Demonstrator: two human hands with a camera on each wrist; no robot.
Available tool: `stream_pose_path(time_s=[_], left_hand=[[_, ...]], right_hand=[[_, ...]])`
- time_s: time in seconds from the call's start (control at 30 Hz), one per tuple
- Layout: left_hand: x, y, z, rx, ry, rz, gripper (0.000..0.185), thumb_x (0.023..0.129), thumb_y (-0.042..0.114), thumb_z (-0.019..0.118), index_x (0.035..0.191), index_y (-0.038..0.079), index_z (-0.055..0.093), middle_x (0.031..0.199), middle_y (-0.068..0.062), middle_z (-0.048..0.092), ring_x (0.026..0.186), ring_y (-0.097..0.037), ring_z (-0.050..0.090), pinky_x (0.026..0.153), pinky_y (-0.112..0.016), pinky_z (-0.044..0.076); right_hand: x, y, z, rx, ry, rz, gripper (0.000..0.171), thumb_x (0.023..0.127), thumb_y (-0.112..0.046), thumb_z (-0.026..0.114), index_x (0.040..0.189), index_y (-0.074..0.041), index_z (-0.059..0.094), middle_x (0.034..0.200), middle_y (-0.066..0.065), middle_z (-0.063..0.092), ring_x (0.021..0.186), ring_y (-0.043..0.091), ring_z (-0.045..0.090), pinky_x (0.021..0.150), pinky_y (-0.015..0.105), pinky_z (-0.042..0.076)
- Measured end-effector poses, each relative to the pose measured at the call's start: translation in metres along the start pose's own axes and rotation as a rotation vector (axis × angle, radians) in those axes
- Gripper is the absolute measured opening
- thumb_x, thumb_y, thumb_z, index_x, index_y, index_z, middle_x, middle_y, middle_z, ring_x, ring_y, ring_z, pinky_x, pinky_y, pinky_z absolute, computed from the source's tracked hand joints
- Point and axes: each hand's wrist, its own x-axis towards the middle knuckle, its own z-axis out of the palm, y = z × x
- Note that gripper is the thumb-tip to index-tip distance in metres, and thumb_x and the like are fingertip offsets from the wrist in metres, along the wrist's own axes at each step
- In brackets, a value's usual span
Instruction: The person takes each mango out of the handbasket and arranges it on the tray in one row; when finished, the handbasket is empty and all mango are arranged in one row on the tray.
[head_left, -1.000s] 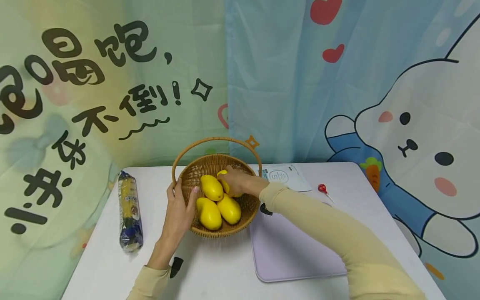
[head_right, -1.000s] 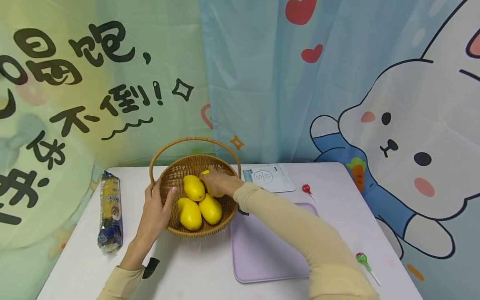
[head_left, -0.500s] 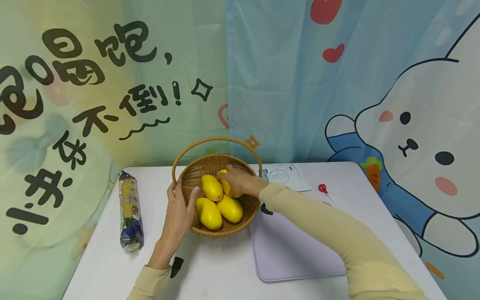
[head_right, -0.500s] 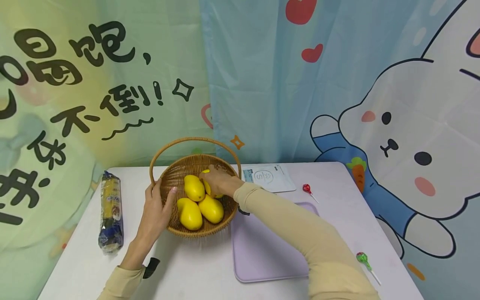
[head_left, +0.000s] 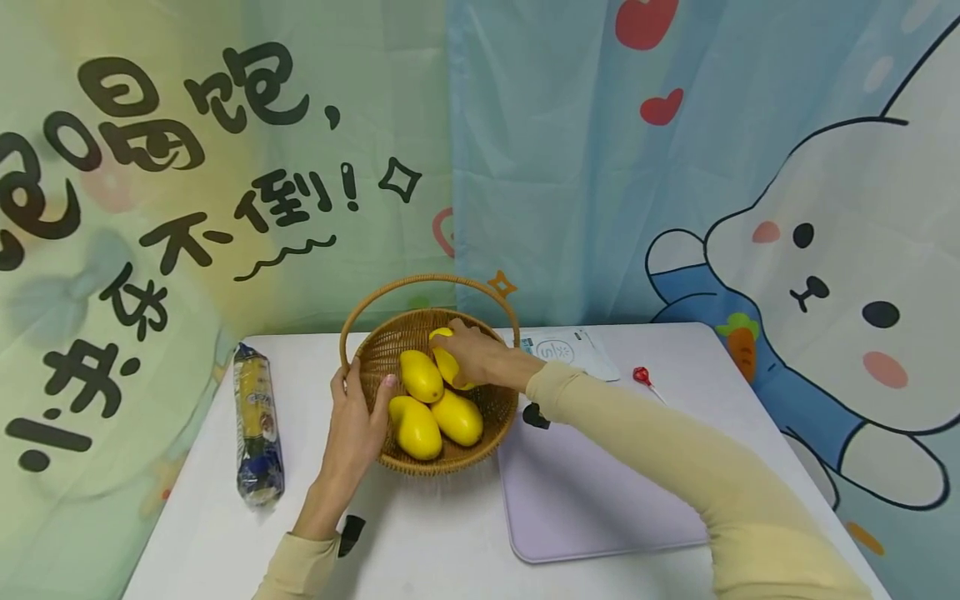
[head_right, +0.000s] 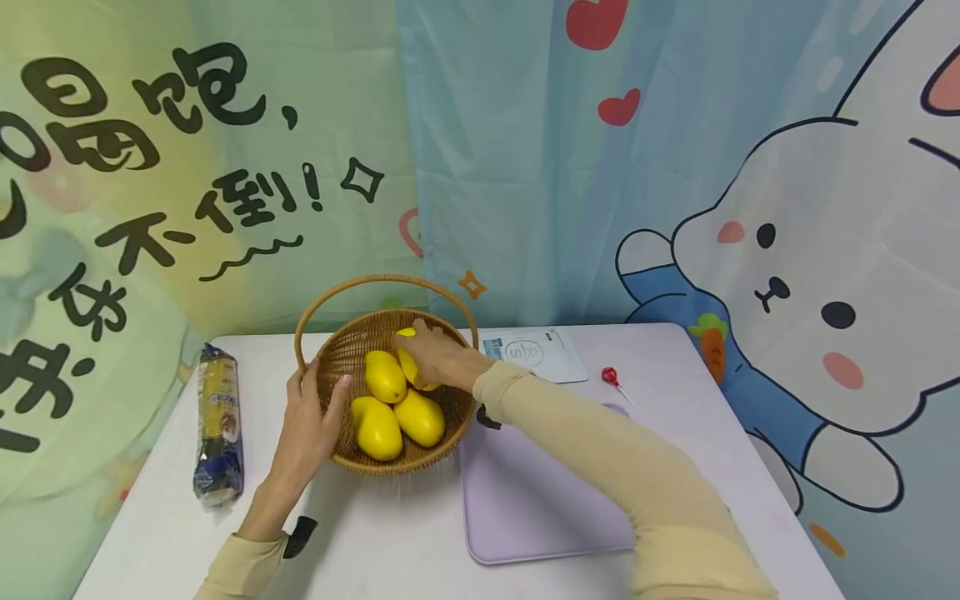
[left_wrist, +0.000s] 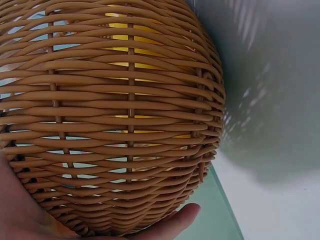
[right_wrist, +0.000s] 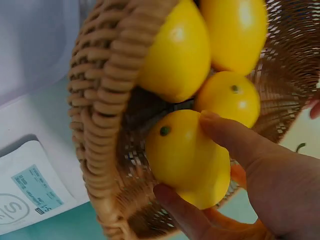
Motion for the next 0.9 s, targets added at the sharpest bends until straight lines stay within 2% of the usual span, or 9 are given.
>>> stream_pose_path(time_s=[0.1,0.23,0.3,0.4,0.63,0.77,0.9], left_hand=[[-0.001,-0.001,0.000,0.002,-0.005,-0.001,0.088,0.102,0.064,0.037,0.163,0.006,0.012,0.165,-0.026,0.010,0.142,-0.049,0.039,0.113,-0.061,0.038],[-0.001,-0.002,0.001,-0.002,-0.012,0.001,0.088,0.102,0.064,0.037,0.163,0.006,0.012,0.166,-0.026,0.009,0.143,-0.049,0.038,0.114,-0.061,0.038],[-0.001,-0.002,0.002,-0.006,-0.017,0.002,0.089,0.102,0.064,0.037,0.163,0.006,0.011,0.166,-0.026,0.008,0.143,-0.049,0.038,0.114,-0.061,0.037],[-0.001,-0.002,0.002,-0.006,-0.019,0.001,0.089,0.102,0.065,0.037,0.163,0.006,0.011,0.166,-0.026,0.008,0.144,-0.049,0.037,0.114,-0.061,0.037],[0.000,-0.002,0.001,-0.013,-0.011,-0.001,0.087,0.103,0.063,0.038,0.164,0.007,0.011,0.166,-0.025,0.009,0.142,-0.049,0.039,0.114,-0.062,0.037],[0.002,-0.002,0.002,-0.019,-0.002,0.006,0.087,0.103,0.062,0.039,0.164,0.007,0.011,0.166,-0.025,0.010,0.142,-0.049,0.039,0.114,-0.062,0.037],[0.001,-0.002,0.003,-0.022,0.008,0.007,0.087,0.103,0.063,0.039,0.164,0.007,0.011,0.166,-0.025,0.010,0.142,-0.050,0.039,0.113,-0.062,0.037]], right_hand=[[-0.010,-0.003,-0.005,0.049,0.043,-0.027,0.069,0.094,-0.017,0.074,0.155,-0.020,0.042,0.164,0.023,0.020,0.142,0.050,0.038,0.096,0.048,0.055],[-0.027,-0.004,-0.011,0.134,0.109,-0.055,0.070,0.093,-0.016,0.076,0.154,-0.018,0.043,0.164,0.023,0.022,0.145,0.046,0.036,0.107,0.051,0.048],[-0.037,-0.005,-0.015,0.170,0.137,-0.067,0.071,0.092,-0.017,0.077,0.154,-0.018,0.043,0.164,0.023,0.024,0.146,0.043,0.037,0.108,0.050,0.047],[-0.054,-0.006,-0.019,0.212,0.167,-0.077,0.072,0.091,-0.020,0.078,0.154,-0.020,0.043,0.164,0.022,0.024,0.143,0.041,0.042,0.103,0.048,0.052],[-0.106,-0.007,-0.031,0.272,0.257,-0.104,0.073,0.088,-0.025,0.081,0.152,-0.022,0.045,0.160,0.018,0.031,0.137,0.037,0.048,0.104,0.049,0.050],[-0.138,0.000,-0.037,0.315,0.283,-0.085,0.073,0.089,-0.026,0.081,0.152,-0.025,0.046,0.160,0.014,0.032,0.117,0.031,0.060,0.095,0.043,0.055],[-0.165,0.010,-0.038,0.371,0.299,-0.055,0.072,0.088,-0.025,0.081,0.151,-0.028,0.046,0.160,0.011,0.030,0.116,0.028,0.061,0.091,0.037,0.058]])
